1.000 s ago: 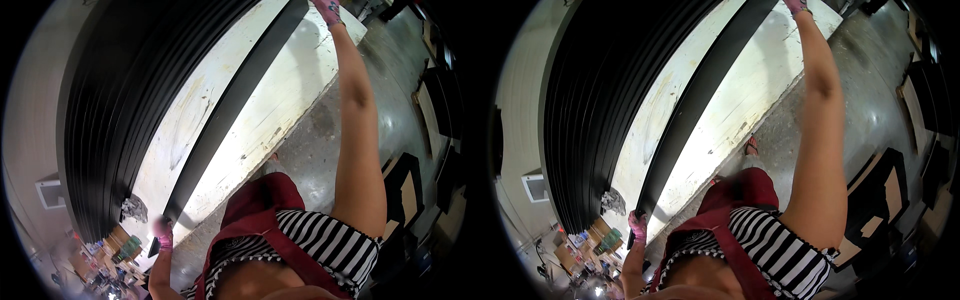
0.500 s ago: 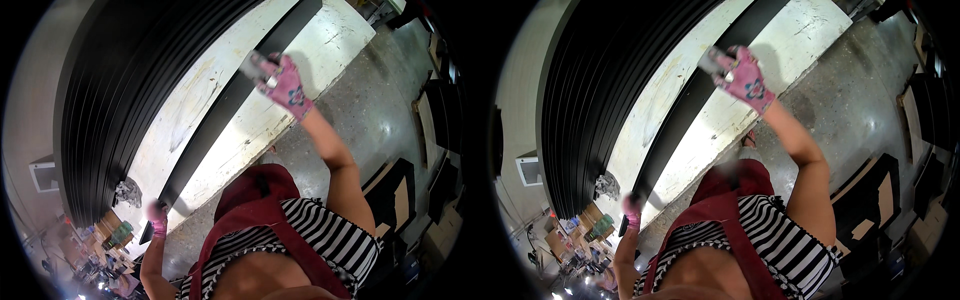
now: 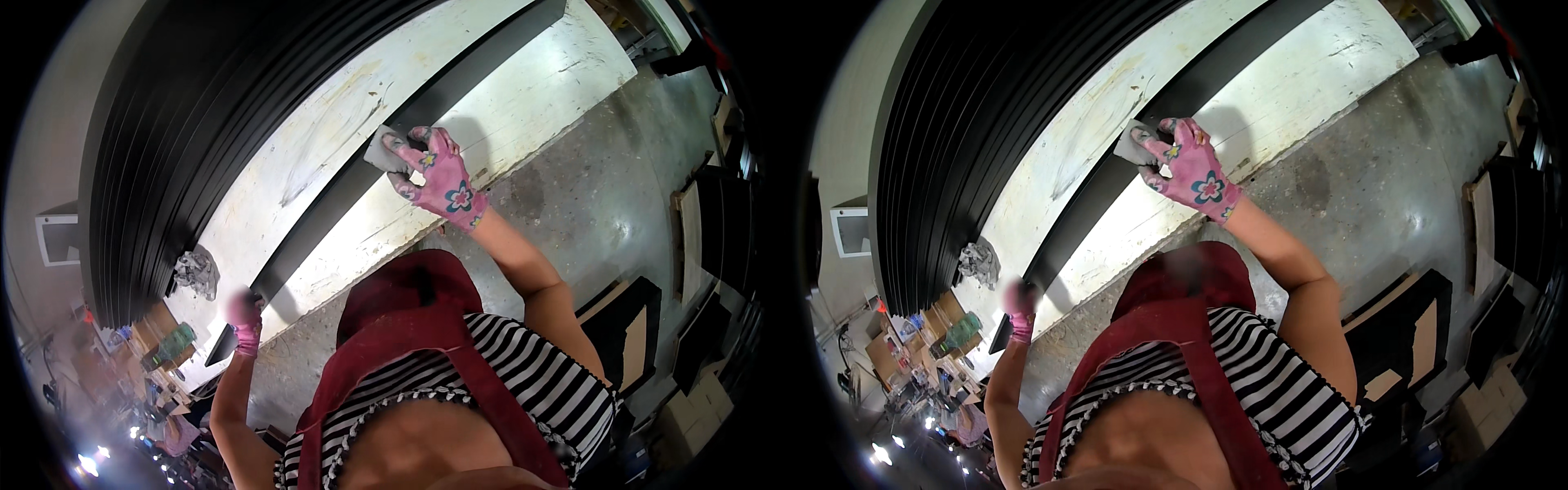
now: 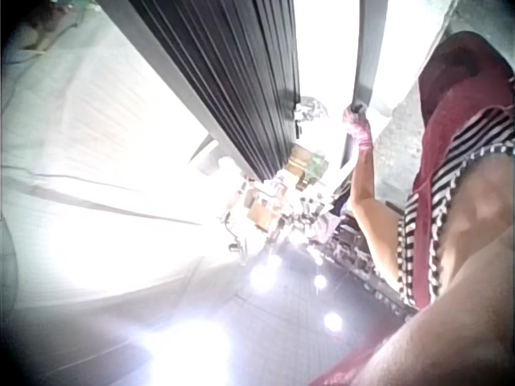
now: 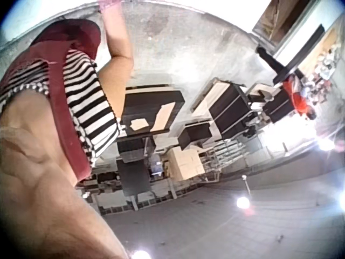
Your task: The person wipes and scrubs long black wooden parts on a white workbench using a cloth and a small abrasive block. They handle each piece individually, wiping both sides and edges before moving to the next.
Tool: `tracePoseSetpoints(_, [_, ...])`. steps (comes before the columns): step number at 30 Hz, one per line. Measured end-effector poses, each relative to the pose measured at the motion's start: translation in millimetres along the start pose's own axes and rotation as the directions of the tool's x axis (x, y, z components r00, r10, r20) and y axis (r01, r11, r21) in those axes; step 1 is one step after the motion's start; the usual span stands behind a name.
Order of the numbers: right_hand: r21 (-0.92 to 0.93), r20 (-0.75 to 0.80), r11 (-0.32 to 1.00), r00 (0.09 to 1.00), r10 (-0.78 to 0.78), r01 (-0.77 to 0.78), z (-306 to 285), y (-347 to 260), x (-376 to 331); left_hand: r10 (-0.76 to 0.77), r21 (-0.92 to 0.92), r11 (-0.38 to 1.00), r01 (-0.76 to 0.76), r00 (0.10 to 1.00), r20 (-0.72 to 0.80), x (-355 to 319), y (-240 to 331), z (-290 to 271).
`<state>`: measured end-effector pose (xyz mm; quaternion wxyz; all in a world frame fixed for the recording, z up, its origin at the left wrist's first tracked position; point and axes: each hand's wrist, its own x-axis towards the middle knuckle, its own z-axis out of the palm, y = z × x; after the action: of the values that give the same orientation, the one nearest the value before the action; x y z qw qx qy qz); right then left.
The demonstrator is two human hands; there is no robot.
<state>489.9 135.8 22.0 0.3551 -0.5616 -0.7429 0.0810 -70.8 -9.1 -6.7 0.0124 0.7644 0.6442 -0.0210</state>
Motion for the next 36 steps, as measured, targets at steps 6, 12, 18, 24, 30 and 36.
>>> tracePoseSetpoints(6, [0.543, -0.100, 0.781, 0.899, 0.426, -0.309, -18, 92, 33, -0.029, -0.010, 1.000, 0.029, 0.999, 0.021, -4, 4, -2])
tracePoseSetpoints(12, [0.658, 0.006, 0.696, 0.927, 0.376, -0.287, 10, 54, 16, -0.107, -0.052, 0.993, 0.109, 0.994, 0.036, 7, 21, -17])
tracePoseSetpoints(18, [0.177, 0.068, 0.984, 0.998, 0.006, -0.018, 34, -77, -16, -0.061, -0.033, 0.998, 0.060, 0.997, -0.042, 3, 14, -6])
tracePoseSetpoints(24, [-0.048, -0.126, 0.991, 0.985, 0.117, -0.124, 6, -3, 7, -0.070, -0.196, 0.979, 0.065, 0.997, -0.021, 4, 32, -20])
tracePoseSetpoints(30, [0.504, 0.106, 0.820, 0.962, 0.251, -0.270, 58, -82, -33, -0.083, -0.168, 0.983, 0.069, 0.994, -0.077, 11, 45, -32])
tracePoseSetpoints(36, [0.201, 0.147, 0.980, 0.989, -0.026, -0.004, 64, -151, -44, -0.120, -0.164, 0.981, 0.102, 0.987, -0.105, 1, 40, -14])
